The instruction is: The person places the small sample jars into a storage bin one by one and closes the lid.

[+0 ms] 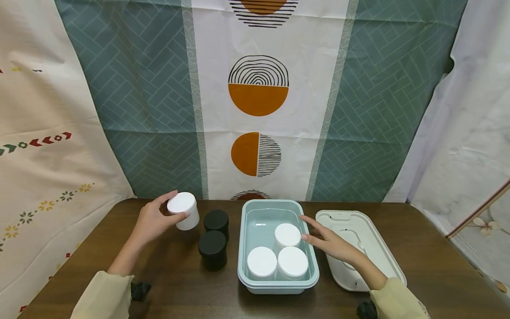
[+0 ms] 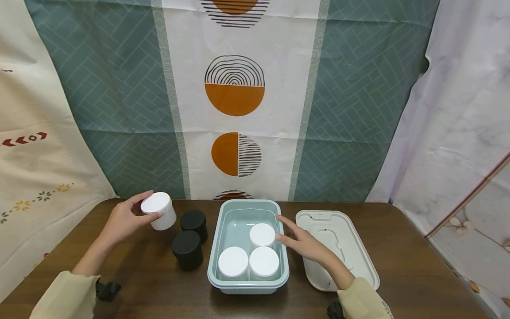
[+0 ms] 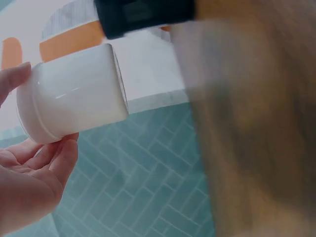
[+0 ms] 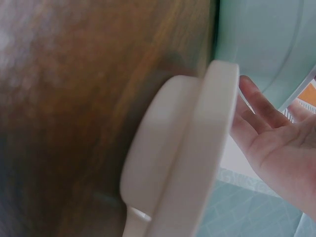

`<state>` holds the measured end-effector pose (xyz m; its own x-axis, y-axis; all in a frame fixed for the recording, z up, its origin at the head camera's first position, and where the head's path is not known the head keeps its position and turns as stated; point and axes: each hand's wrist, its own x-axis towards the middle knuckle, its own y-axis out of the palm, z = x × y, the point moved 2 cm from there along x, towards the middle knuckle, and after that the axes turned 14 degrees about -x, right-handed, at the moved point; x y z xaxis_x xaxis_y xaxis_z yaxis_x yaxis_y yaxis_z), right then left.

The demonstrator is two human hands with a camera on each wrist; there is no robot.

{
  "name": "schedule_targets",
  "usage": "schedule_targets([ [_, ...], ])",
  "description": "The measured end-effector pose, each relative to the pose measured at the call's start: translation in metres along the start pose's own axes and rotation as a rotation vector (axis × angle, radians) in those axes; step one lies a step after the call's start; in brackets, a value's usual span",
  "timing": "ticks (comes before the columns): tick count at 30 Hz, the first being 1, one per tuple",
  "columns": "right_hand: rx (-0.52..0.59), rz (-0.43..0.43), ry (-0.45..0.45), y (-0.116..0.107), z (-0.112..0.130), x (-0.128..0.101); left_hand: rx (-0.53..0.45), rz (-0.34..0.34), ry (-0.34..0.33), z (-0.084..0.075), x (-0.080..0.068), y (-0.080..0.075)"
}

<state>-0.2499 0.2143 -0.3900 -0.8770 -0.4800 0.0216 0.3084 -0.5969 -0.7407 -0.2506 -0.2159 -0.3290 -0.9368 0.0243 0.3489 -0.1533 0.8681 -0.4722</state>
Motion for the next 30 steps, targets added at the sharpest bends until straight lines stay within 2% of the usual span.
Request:
schedule_targets([
  [7, 0.001, 0.001, 0.001, 0.0, -0.001, 0.0, -0.069, -0.007, 0.037, -0.018, 0.001, 0.001],
  [16, -0.001, 0.002, -0.001, 0.001, -0.001, 0.0, -0.158, 0.01, 0.084, -0.041, 0.0, 0.015],
  [23, -0.002, -0.001, -0.003, 0.0, 0.0, 0.0, -0.181, 0.05, 0.117, -0.057, 0.002, 0.033],
  [30, -0.002, -0.001, -0.007, 0.0, 0.0, 0.0, -0.226, 0.11, 0.137, -0.072, 0.004, 0.061],
])
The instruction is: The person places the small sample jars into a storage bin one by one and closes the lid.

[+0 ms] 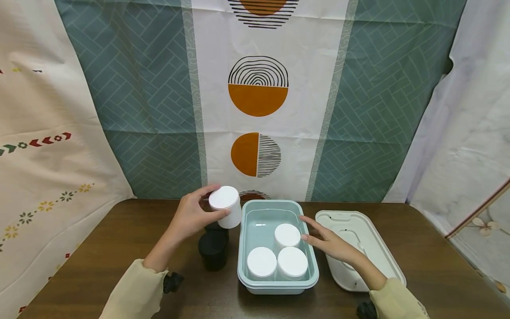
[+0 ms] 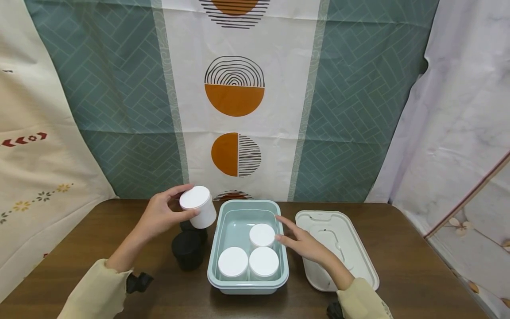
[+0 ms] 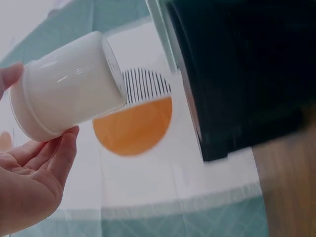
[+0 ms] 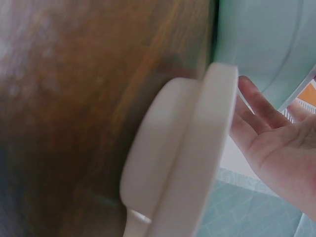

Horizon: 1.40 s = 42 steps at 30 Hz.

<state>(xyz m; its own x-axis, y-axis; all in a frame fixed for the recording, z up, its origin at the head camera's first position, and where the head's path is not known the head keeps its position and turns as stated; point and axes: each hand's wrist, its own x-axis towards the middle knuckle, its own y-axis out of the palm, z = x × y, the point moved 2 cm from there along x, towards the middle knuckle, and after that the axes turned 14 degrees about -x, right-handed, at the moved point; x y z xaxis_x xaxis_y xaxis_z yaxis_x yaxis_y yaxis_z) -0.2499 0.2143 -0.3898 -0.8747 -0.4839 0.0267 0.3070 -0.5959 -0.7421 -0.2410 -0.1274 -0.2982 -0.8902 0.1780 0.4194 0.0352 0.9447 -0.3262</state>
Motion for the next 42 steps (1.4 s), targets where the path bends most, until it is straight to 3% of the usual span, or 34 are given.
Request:
schedule_targets([
  [6, 0.001, -0.002, 0.002, 0.0, 0.0, 0.0, -0.022, 0.052, 0.053, -0.005, 0.005, 0.029],
  [19, -0.008, 0.001, 0.0, 0.0, 0.0, 0.0, -0.041, 0.155, 0.018, 0.003, 0.009, 0.073],
  [33, 0.003, -0.009, 0.012, 0.0, 0.0, 0.0, 0.0, 0.242, -0.05, 0.026, 0.002, 0.086],
  [42, -0.003, -0.005, 0.011, 0.0, 0.0, 0.001, 0.111, 0.344, -0.05, 0.03, 0.002, 0.088],
])
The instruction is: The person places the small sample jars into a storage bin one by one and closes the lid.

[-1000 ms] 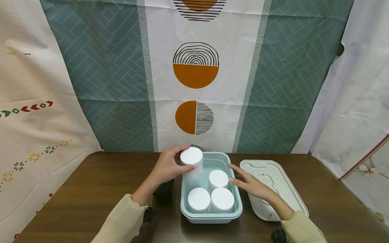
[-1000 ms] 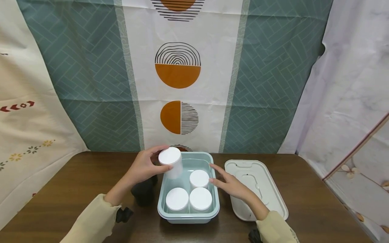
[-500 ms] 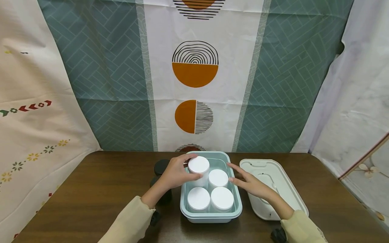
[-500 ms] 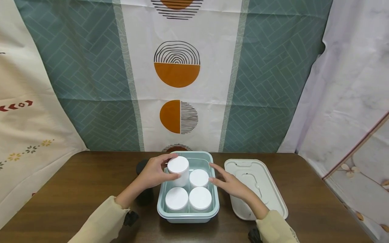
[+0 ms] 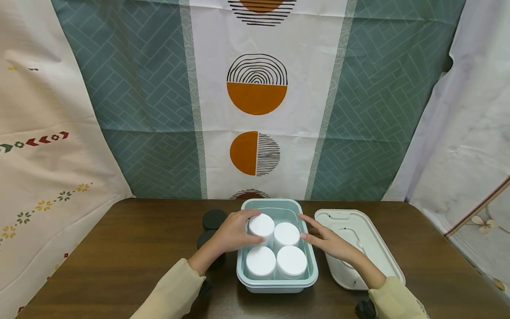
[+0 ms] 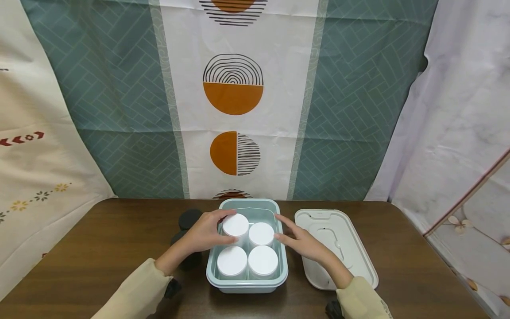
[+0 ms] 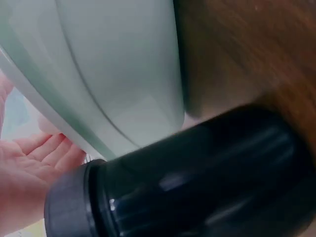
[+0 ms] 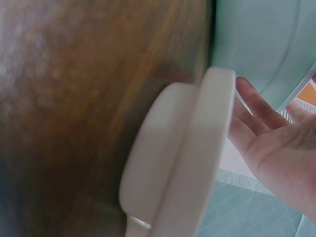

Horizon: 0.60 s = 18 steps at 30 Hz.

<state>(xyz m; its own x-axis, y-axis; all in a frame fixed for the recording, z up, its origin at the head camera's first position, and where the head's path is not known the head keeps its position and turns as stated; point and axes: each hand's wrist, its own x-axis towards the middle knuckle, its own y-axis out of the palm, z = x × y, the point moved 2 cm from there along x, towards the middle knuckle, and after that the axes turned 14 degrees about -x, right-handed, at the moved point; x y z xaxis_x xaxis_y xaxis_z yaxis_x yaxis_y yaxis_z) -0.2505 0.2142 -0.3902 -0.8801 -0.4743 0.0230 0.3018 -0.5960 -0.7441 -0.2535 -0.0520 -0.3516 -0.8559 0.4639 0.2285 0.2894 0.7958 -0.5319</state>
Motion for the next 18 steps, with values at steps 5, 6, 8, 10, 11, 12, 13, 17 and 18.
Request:
schedule_targets([
  [5, -0.006, 0.006, -0.004, 0.0004, 0.0002, -0.0002, 0.06, 0.059, 0.012, -0.0014, 0.0012, -0.001],
  [6, -0.008, 0.008, -0.005, 0.0004, 0.0001, -0.0001, 0.061, 0.068, 0.011, -0.0018, 0.0015, -0.0012],
  [8, -0.004, 0.009, 0.003, 0.0005, 0.0001, -0.0001, 0.069, 0.083, 0.011, -0.0026, 0.002, -0.0017],
  [10, -0.003, 0.008, 0.01, 0.0004, 0.0003, -0.0002, 0.083, 0.099, 0.011, -0.0031, 0.0028, -0.0025],
  [11, -0.001, 0.007, 0.012, 0.0003, 0.0003, -0.0003, 0.086, 0.109, 0.012, -0.0034, 0.0033, -0.0029],
  [12, -0.002, 0.006, 0.011, 0.0003, 0.0003, -0.0004, 0.092, 0.119, 0.016, -0.0033, 0.0038, -0.0033],
  [13, 0.002, 0.004, 0.011, 0.0003, 0.0005, -0.0006, 0.1, 0.129, 0.02, -0.0034, 0.0044, -0.0037],
  [17, 0.005, 0.003, 0.004, 0.0004, 0.0, -0.0008, 0.121, 0.165, 0.032, -0.0043, 0.0066, -0.0054],
  [18, 0.006, 0.002, 0.003, 0.0005, -0.0001, -0.0007, 0.127, 0.172, 0.031, -0.0045, 0.0071, -0.0058],
])
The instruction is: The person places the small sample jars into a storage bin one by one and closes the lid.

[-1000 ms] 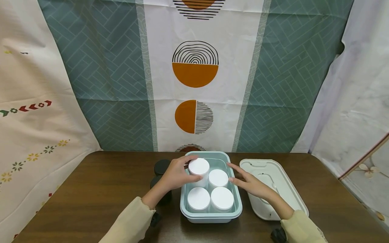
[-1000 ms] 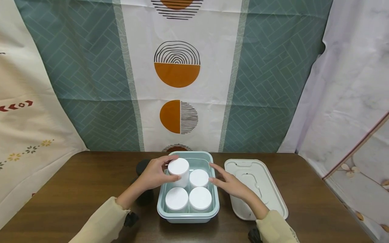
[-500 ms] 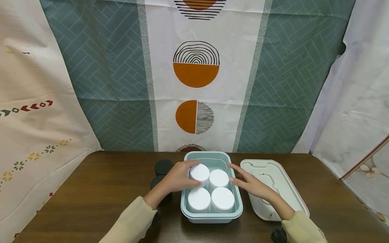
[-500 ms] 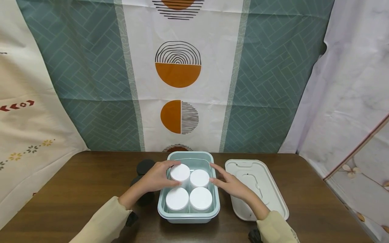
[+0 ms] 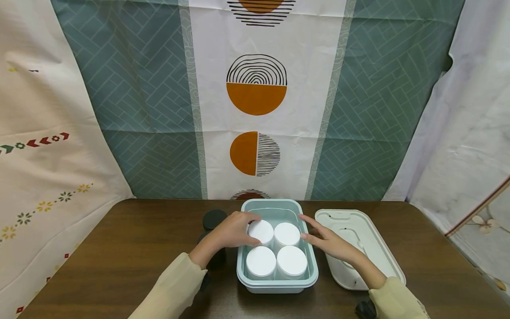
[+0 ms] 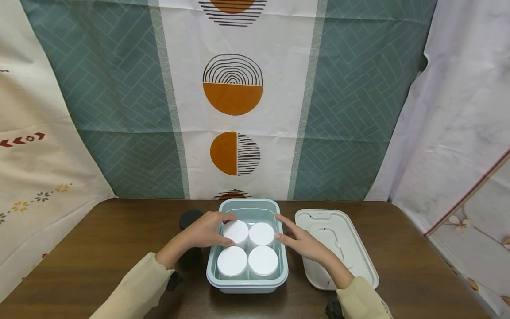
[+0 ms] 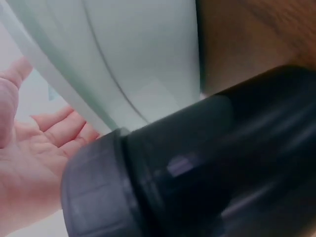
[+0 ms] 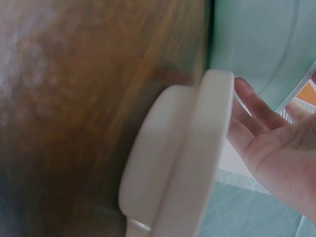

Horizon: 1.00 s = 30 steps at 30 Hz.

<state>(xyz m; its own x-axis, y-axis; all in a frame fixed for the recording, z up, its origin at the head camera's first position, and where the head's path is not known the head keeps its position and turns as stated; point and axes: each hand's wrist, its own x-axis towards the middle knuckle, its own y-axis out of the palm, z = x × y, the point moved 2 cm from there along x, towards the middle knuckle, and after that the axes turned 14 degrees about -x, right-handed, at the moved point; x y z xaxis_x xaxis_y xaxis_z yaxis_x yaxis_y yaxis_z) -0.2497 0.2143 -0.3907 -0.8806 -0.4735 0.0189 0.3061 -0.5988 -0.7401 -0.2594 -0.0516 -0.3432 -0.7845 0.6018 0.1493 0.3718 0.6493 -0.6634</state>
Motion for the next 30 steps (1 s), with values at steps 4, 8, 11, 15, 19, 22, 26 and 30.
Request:
schedule_targets([
  [4, -0.001, 0.003, 0.005, 0.0, 0.0, 0.0, 0.011, 0.031, -0.023, -0.001, 0.0, -0.002],
  [8, -0.001, 0.005, 0.006, 0.001, 0.0, 0.0, 0.017, 0.07, -0.041, -0.002, -0.001, -0.003],
  [11, 0.004, 0.006, 0.002, 0.001, 0.0, 0.0, 0.018, 0.086, -0.046, -0.001, -0.003, -0.003],
  [15, 0.005, 0.007, 0.002, 0.001, 0.001, -0.001, 0.019, 0.077, -0.036, -0.001, -0.007, -0.004],
  [19, -0.003, 0.008, 0.013, 0.0, 0.001, -0.001, 0.011, 0.052, 0.006, -0.002, -0.015, -0.008],
  [22, -0.009, 0.006, 0.014, -0.001, 0.001, -0.001, -0.003, 0.022, 0.042, -0.003, -0.023, -0.014],
  [26, -0.019, 0.003, -0.004, -0.001, 0.002, -0.001, -0.022, -0.031, 0.056, -0.001, -0.035, -0.023],
  [30, -0.013, 0.005, -0.005, -0.001, 0.002, -0.001, -0.066, -0.098, 0.048, 0.005, -0.048, -0.031],
])
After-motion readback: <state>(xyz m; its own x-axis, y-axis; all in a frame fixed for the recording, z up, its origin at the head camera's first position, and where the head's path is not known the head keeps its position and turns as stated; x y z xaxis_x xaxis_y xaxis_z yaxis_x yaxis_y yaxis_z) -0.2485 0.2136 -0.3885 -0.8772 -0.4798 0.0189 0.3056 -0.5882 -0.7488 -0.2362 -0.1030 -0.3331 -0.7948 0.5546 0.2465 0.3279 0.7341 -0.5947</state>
